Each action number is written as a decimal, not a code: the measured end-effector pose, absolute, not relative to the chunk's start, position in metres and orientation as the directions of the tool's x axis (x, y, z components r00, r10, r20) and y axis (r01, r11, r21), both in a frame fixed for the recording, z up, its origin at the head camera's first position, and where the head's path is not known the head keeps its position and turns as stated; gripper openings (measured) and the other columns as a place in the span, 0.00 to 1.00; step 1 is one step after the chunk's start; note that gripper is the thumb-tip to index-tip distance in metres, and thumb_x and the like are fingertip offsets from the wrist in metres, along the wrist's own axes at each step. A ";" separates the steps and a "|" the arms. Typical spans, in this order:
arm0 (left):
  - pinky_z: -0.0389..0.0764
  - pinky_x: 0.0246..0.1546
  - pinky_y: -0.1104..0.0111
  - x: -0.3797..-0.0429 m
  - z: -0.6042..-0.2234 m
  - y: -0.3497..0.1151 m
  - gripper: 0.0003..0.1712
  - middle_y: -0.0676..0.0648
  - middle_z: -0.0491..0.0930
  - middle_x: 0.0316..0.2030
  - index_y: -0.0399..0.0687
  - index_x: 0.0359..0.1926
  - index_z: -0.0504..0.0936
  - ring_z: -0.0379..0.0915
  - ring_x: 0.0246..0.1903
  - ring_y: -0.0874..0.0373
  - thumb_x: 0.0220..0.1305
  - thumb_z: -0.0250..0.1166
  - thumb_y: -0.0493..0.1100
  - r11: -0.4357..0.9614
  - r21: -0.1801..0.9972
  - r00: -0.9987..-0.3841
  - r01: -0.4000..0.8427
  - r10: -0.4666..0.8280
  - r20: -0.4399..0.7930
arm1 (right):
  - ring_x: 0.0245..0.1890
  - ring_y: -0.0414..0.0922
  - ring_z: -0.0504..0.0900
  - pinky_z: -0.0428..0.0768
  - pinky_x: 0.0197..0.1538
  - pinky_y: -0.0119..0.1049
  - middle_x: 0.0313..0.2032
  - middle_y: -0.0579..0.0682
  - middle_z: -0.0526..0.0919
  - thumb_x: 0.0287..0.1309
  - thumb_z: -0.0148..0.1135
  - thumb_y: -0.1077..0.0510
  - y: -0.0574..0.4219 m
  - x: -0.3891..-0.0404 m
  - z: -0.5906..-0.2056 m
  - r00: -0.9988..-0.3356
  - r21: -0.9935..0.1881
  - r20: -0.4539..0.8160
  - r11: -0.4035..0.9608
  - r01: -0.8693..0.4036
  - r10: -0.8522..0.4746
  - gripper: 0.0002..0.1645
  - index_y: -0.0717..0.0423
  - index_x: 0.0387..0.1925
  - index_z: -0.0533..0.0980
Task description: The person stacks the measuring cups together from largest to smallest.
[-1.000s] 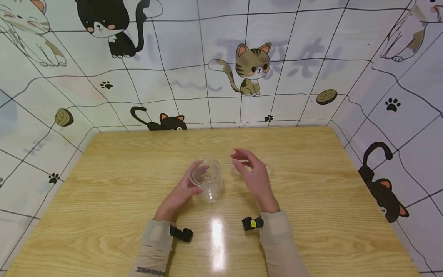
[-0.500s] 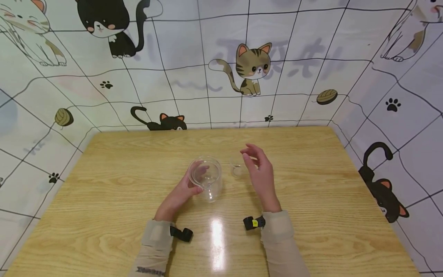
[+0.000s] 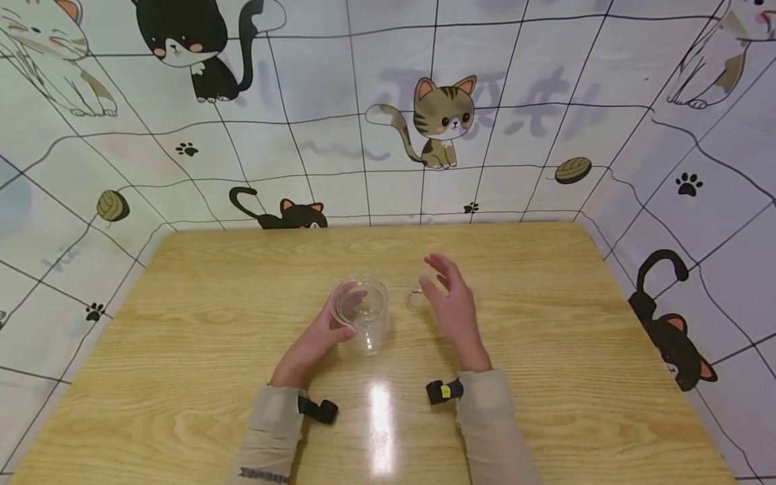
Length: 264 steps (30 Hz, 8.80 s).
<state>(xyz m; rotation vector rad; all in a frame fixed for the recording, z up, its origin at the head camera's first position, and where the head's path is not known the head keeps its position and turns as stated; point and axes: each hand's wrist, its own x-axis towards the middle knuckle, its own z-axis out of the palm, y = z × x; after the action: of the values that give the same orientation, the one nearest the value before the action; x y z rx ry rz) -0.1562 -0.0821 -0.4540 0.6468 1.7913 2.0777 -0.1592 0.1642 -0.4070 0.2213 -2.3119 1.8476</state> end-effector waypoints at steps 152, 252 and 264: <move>0.48 0.60 0.49 -0.159 -0.457 -0.082 0.44 0.35 0.49 0.64 0.47 0.67 0.44 0.43 0.64 0.42 0.56 0.61 0.34 -0.132 0.988 -0.820 0.079 0.556 0.140 | 0.59 0.55 0.62 0.57 0.59 0.52 0.60 0.59 0.59 0.58 0.56 0.57 0.167 -0.170 -0.438 -0.980 -0.921 0.160 0.339 -0.191 -0.118 0.42 0.53 0.68 0.44; 0.51 0.61 0.55 -0.165 -0.477 -0.083 0.43 0.44 0.55 0.64 0.54 0.66 0.49 0.46 0.64 0.50 0.54 0.63 0.37 -0.106 0.990 -0.844 0.090 0.519 0.132 | 0.59 0.48 0.63 0.62 0.59 0.44 0.56 0.50 0.68 0.49 0.61 0.40 0.172 -0.181 -0.469 -0.998 -0.934 0.015 0.356 -0.035 -0.061 0.42 0.49 0.63 0.57; 0.50 0.60 0.52 -0.165 -0.476 -0.082 0.46 0.40 0.54 0.64 0.53 0.66 0.48 0.45 0.64 0.48 0.53 0.66 0.45 -0.097 0.990 -0.845 0.100 0.517 0.136 | 0.58 0.45 0.65 0.63 0.58 0.43 0.55 0.47 0.69 0.48 0.60 0.37 0.171 -0.180 -0.467 -0.998 -0.931 0.034 0.362 -0.047 -0.043 0.41 0.46 0.61 0.59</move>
<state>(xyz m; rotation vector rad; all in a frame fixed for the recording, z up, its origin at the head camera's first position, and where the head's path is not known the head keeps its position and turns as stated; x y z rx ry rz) -0.1649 -0.0824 -0.4759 0.6774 1.8841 2.0189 -0.1801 0.1715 -0.4674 0.0862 -2.5896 1.7697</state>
